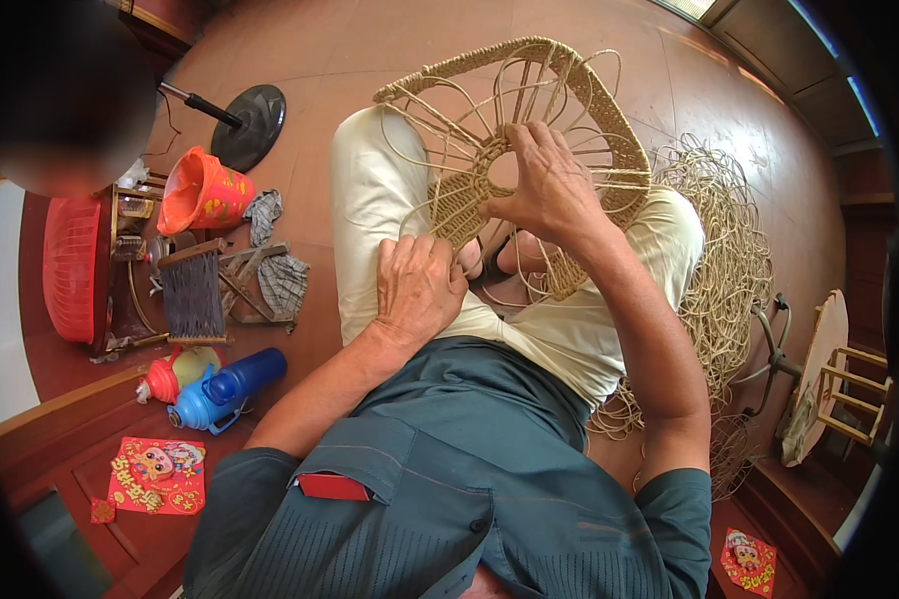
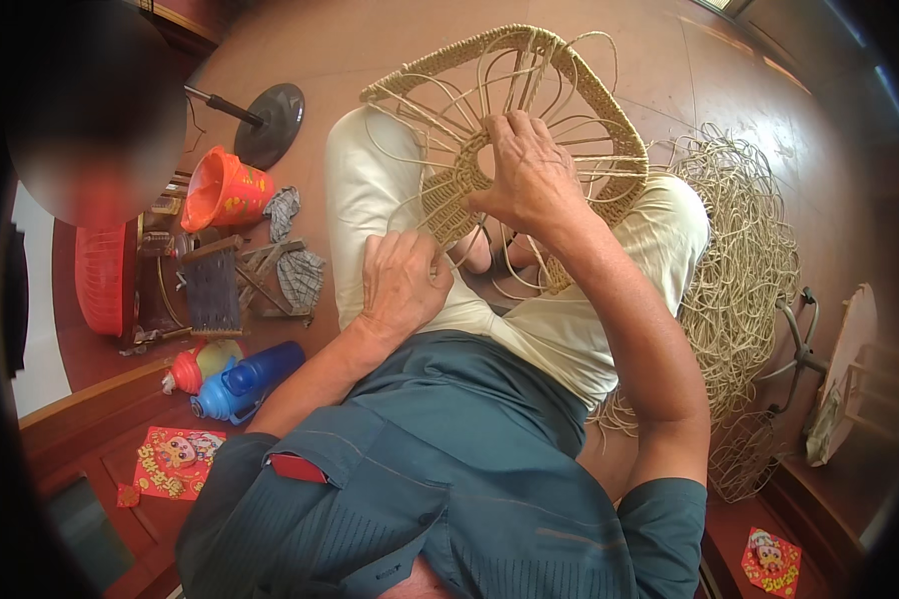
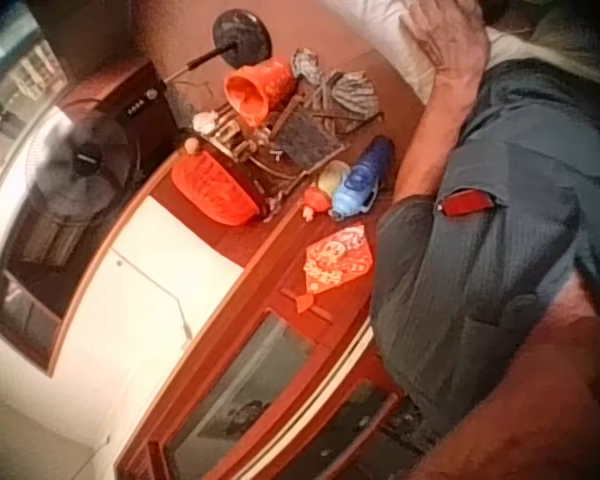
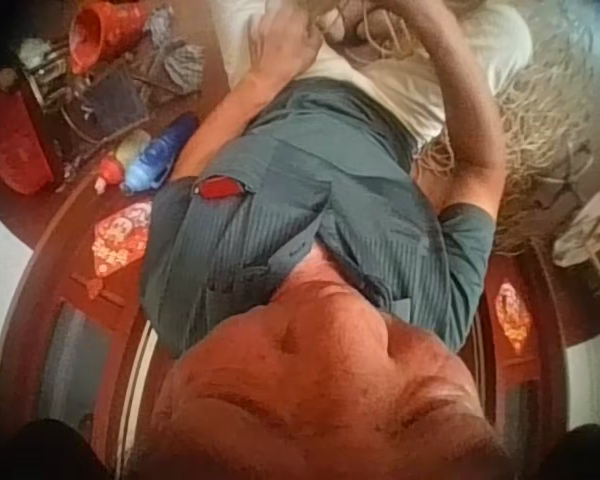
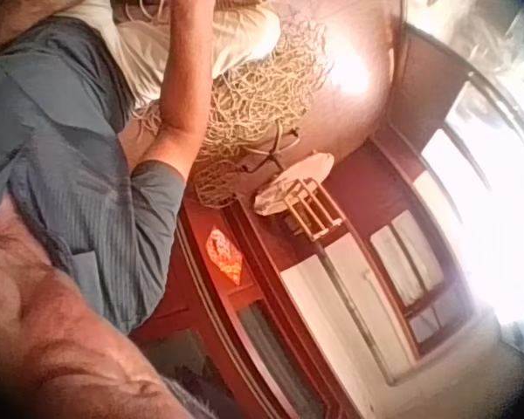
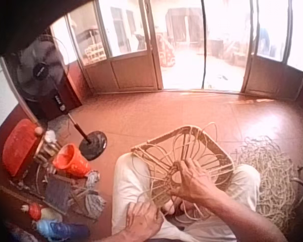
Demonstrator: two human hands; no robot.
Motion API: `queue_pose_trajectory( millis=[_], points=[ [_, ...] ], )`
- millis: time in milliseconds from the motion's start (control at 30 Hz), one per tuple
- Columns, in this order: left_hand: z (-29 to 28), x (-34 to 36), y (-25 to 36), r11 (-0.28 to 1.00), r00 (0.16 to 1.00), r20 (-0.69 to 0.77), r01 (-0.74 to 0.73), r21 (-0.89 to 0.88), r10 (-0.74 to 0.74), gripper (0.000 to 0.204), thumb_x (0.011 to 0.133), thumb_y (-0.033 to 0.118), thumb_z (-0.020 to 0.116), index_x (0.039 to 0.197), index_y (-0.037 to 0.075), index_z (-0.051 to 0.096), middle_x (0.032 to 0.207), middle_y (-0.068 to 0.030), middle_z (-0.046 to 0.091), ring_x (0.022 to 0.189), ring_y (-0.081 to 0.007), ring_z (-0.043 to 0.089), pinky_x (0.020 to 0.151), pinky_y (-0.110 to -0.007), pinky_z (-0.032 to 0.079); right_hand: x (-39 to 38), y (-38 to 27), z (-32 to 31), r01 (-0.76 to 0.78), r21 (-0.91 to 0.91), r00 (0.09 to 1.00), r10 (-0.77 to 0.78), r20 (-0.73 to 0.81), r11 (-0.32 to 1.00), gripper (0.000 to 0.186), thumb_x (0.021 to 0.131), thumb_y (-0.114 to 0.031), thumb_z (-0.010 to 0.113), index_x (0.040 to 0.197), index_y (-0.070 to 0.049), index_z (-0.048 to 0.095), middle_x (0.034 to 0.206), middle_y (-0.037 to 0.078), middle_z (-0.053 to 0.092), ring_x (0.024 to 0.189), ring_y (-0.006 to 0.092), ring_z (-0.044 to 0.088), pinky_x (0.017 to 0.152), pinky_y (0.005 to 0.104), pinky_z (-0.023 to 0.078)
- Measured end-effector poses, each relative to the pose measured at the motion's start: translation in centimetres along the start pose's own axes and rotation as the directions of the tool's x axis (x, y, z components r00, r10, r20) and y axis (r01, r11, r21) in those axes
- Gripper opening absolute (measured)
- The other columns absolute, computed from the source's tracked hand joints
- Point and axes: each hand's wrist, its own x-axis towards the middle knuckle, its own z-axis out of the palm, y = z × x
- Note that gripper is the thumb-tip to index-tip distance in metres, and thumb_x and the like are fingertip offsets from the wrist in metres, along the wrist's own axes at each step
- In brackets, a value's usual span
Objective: Weaving dried plant material into a fan or basket frame.
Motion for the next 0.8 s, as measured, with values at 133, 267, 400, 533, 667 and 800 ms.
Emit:
queue_pose_trajectory(
  millis=[133,267,400,533,667,800],
  points=[
    [-0.2,-0.1,-0.2,0.998,0.999,0.020,-0.047,0.043,0.046,0.011,0.086,0.009,0.075,0.089,0.008,0.065,0.085,-0.0095,0.061,0.083,-0.0313,0.061,0.078,-0.046,0.044,0.0,0.0,-0.1,0.000,0.015,1.000,-0.001,0.010,1.000,0.091,0.073,-0.034,0.094,0.149,-0.001,0.058,0.144,0.022,0.061,0.144,0.0404,0.056,0.118,0.0526,0.051],
    [-0.6,0.0,-0.4,0.974,0.985,0.104,-0.156,0.163,0.140,0.007,0.088,0.009,0.072,0.090,0.007,0.065,0.087,-0.0102,0.061,0.084,-0.0300,0.062,0.078,-0.043,0.048,0.1,-0.1,-0.2,0.019,0.015,1.000,-0.019,0.008,1.000,0.092,0.072,-0.035,0.095,0.150,-0.001,0.057,0.144,0.022,0.061,0.144,0.0406,0.056,0.118,0.0524,0.051],
    [-1.2,0.1,-0.4,0.949,0.970,0.168,-0.213,0.234,0.176,0.007,0.088,0.009,0.071,0.090,0.008,0.065,0.090,-0.0097,0.062,0.088,-0.0292,0.063,0.080,-0.041,0.051,0.2,-0.1,-0.5,-0.015,-0.014,0.999,0.016,0.049,1.000,0.103,0.074,-0.040,0.098,0.158,-0.001,0.053,0.150,0.022,0.058,0.146,0.0407,0.055,0.120,0.0511,0.051],
    [-2.8,1.7,1.5,0.938,0.954,0.203,-0.264,0.225,0.220,0.010,0.087,0.010,0.071,0.095,0.007,0.067,0.093,-0.0100,0.063,0.092,-0.0294,0.064,0.083,-0.042,0.052,0.0,0.1,-0.6,-0.015,-0.013,0.999,0.016,0.052,1.000,0.104,0.074,-0.041,0.098,0.159,-0.001,0.053,0.151,0.022,0.058,0.146,0.0410,0.055,0.120,0.0511,0.051],
    [0.5,1.8,3.9,0.966,0.955,0.152,-0.244,-0.086,0.254,0.014,0.090,0.011,0.072,0.101,0.005,0.068,0.094,-0.0116,0.067,0.093,-0.0318,0.067,0.083,-0.045,0.054,0.2,-0.2,-0.1,0.005,-0.029,0.999,-0.004,0.033,1.000,0.103,0.074,-0.041,0.098,0.159,-0.001,0.054,0.151,0.022,0.058,0.146,0.0411,0.056,0.120,0.0512,0.051],
    [4.0,3.0,6.5,0.949,0.955,0.204,-0.154,-0.274,0.214,0.014,0.094,0.013,0.071,0.103,0.003,0.068,0.095,-0.0158,0.072,0.091,-0.0381,0.072,0.081,-0.053,0.055,0.1,0.4,-0.6,0.014,-0.016,0.998,-0.013,0.062,1.000,0.099,0.078,-0.039,0.095,0.159,-0.001,0.054,0.153,0.020,0.059,0.145,0.0408,0.057,0.119,0.0511,0.050]
  ],
)
